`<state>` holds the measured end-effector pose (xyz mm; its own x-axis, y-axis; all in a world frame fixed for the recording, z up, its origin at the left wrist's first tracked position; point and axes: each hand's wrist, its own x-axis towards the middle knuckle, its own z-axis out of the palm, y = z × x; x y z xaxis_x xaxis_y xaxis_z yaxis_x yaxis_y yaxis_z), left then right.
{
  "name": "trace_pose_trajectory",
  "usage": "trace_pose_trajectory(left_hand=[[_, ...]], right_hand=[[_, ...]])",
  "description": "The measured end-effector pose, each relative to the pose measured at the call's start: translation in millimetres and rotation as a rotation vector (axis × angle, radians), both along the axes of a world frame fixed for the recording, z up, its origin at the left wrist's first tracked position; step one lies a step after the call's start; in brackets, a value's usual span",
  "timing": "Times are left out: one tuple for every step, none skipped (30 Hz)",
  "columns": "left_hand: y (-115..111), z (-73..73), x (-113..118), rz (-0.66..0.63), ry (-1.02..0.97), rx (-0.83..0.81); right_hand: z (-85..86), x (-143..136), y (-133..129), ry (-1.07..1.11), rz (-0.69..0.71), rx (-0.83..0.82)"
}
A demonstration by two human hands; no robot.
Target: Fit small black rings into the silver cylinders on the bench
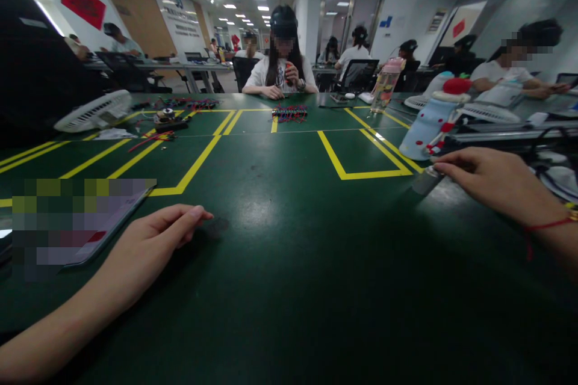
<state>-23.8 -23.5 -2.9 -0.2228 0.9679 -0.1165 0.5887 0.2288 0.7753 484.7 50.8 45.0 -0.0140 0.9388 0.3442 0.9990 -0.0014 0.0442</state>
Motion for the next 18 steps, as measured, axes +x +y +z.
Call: trace_pose_trajectory(left_hand=[[-0.5, 0.5, 0.5, 0.001, 0.001, 0.003], [-0.8, 0.9, 0.9, 0.002, 0.001, 0.007], [-1.1, 1.2, 1.3, 0.002, 0.0, 0.01], [-1.2, 1.4, 1.7, 0.003, -0.001, 0.013], [-1.4, 1.6, 2.1, 0.005, -0.002, 0.014], [-1.5, 1.8, 2.4, 0.007, 0.003, 0.012], [-1.6, 2.0, 2.6, 0.008, 0.007, 0.007], [-1.6, 2.1, 2.7, 0.008, 0.01, 0.003], [-1.6, 2.0, 2.7, 0.007, 0.01, -0.002], [-1.6, 1.8, 2.6, 0.005, 0.008, -0.005], [-1.5, 1.3, 2.2, 0.004, 0.003, -0.004], [-1.3, 0.6, 1.7, 0.002, -0.004, -0.001], [-1.1, -0.3, 1.1, 0.003, -0.01, 0.004], [-0.8, -1.3, 0.4, 0.004, -0.015, 0.007], [-0.5, -2.3, -0.3, 0.004, -0.019, 0.008], [-0.2, -3.2, -0.9, 0.003, -0.022, 0.007], [0.0, -3.8, -1.4, 0.001, -0.02, 0.005], [0.2, -4.3, -1.8, -0.002, -0.015, 0.006]], right_hand=[[0.5, -0.8, -0.6, 0.007, -0.014, -0.002], [1.1, -1.2, -1.1, 0.015, -0.03, -0.01], [1.6, -1.3, -1.5, 0.027, -0.043, -0.025], [2.2, -1.0, -1.7, 0.043, -0.054, -0.039], [2.6, -0.6, -1.8, 0.062, -0.065, -0.05], [2.8, 0.0, -1.6, 0.084, -0.076, -0.059], [2.8, 0.6, -1.4, 0.106, -0.087, -0.067], [2.5, 1.2, -0.9, 0.129, -0.098, -0.073], [2.0, 1.8, -0.4, 0.152, -0.106, -0.078], [1.4, 2.4, 0.3, 0.173, -0.108, -0.081], [0.6, 3.0, 0.9, 0.193, -0.107, -0.084], [0.0, 3.4, 1.5, 0.211, -0.108, -0.086], [-0.7, 3.8, 2.0, 0.229, -0.113, -0.09], [-1.1, 4.1, 2.5, 0.247, -0.118, -0.094], [-1.5, 4.2, 2.8, 0.268, -0.125, -0.095], [-1.8, 4.3, 3.0, 0.287, -0.136, -0.091], [-2.0, 4.3, 3.2, 0.304, -0.151, -0.08], [-2.3, 4.1, 3.3, 0.315, -0.166, -0.067]])
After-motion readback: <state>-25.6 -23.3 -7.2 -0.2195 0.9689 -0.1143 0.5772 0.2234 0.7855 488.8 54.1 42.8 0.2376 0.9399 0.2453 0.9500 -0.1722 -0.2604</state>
